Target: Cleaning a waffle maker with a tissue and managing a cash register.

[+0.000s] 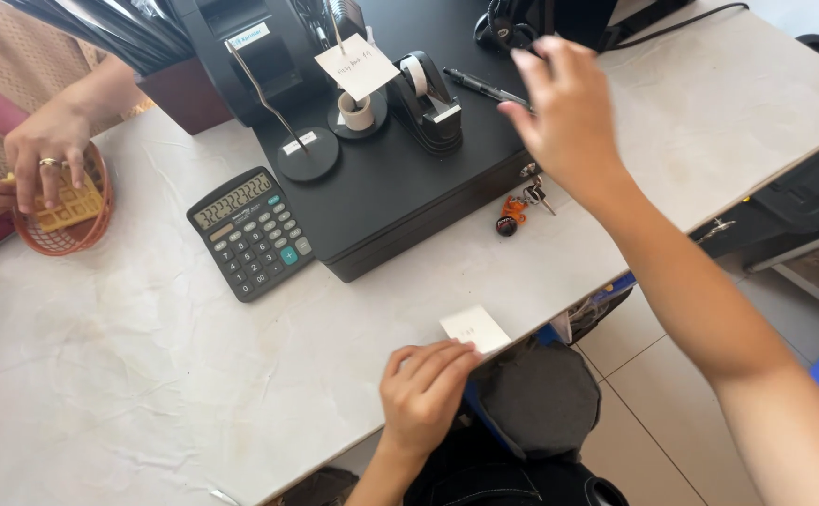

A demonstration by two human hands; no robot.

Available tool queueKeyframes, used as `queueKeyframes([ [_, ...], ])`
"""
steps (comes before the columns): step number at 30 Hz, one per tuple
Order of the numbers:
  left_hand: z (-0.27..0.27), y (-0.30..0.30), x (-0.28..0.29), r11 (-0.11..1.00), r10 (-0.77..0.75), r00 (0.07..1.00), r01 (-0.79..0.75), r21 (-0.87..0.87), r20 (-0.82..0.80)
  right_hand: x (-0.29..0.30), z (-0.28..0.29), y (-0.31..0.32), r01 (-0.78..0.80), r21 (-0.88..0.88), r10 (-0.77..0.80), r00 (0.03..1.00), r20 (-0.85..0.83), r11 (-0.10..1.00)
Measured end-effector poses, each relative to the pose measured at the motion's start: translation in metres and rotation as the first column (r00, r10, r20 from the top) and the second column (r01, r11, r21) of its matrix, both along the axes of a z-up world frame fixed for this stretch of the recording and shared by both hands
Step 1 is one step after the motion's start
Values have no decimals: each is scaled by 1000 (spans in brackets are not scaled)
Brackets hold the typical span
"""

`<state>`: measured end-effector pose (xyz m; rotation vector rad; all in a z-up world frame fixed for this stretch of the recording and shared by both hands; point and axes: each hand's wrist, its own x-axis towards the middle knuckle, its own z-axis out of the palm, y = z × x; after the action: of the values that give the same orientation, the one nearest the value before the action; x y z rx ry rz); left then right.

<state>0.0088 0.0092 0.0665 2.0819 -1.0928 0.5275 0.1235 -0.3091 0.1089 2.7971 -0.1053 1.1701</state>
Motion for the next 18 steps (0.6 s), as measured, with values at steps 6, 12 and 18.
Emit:
queueKeyframes([
  [6,32,17,26,994,84,992,-77,-79,90,-54,-60,2,138,383,5,937,-349,914],
  [12,50,17,43,1000,7,980,-5,-8,197,-42,-85,-5,-13,66,27,975,-221,998],
  [18,75,-19,61,975,-146,895,202,-91,421,-80,-114,-40,-34,-349,-69,958,-277,936],
])
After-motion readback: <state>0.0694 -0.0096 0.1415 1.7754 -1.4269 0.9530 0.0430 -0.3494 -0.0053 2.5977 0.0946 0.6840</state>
